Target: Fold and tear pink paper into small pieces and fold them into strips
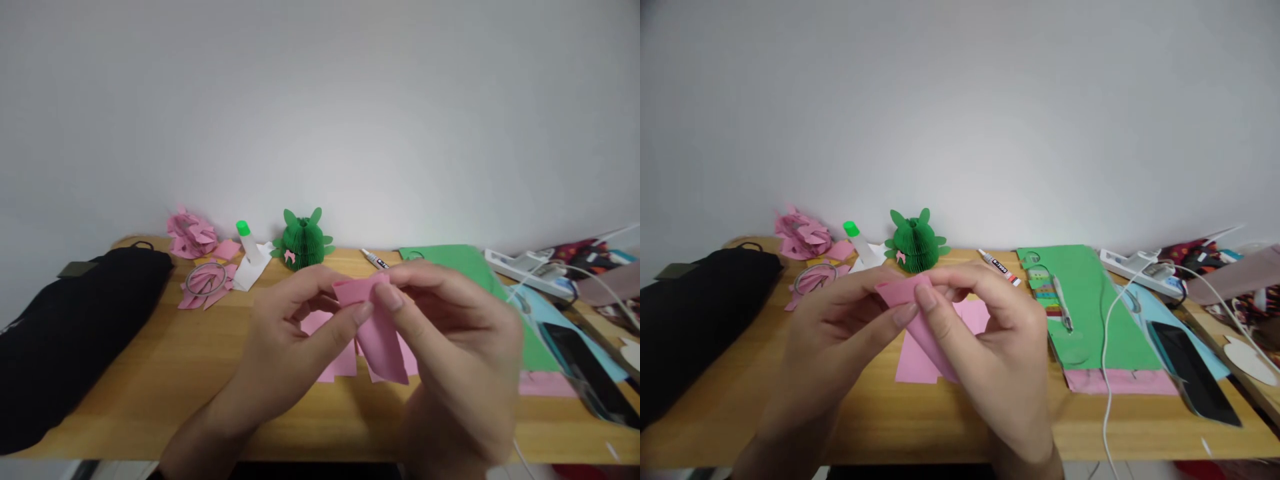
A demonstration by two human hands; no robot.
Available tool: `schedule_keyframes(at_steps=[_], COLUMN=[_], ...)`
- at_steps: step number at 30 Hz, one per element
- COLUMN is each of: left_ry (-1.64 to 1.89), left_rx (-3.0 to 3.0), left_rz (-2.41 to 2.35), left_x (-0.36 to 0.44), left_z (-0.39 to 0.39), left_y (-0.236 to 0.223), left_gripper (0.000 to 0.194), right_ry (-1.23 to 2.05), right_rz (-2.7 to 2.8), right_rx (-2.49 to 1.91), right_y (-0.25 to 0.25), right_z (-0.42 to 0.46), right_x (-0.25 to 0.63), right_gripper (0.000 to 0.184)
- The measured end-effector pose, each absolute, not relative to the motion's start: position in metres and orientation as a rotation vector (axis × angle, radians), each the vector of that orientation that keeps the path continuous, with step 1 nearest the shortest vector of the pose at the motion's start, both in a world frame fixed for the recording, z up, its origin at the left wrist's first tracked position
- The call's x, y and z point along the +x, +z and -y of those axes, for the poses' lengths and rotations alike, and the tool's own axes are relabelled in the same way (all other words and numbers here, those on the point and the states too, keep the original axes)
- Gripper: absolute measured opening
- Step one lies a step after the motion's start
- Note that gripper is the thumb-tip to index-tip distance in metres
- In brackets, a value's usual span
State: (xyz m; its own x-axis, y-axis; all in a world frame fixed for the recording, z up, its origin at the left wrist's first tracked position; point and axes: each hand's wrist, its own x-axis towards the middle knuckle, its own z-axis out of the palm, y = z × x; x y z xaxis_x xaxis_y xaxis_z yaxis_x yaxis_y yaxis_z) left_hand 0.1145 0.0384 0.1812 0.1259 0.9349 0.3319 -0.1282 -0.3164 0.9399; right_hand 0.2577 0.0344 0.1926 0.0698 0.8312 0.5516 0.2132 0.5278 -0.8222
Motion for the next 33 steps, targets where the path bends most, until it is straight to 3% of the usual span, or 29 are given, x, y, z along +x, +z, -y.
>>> schedule_keyframes(at_steps=[33], left_ry=[1.392], left_rx=[1.365], left_rz=[-0.859], left_x=[0.1112], left_z=[-0.0361], left_y=[0.1828], left_gripper=[0.004], right_ry=[0.653], right_rz=[1.423], right_rx=[-0.974], right_y=[0.1953], right_z=[-0.0297], right_x=[0.2592], right_gripper=[0.011])
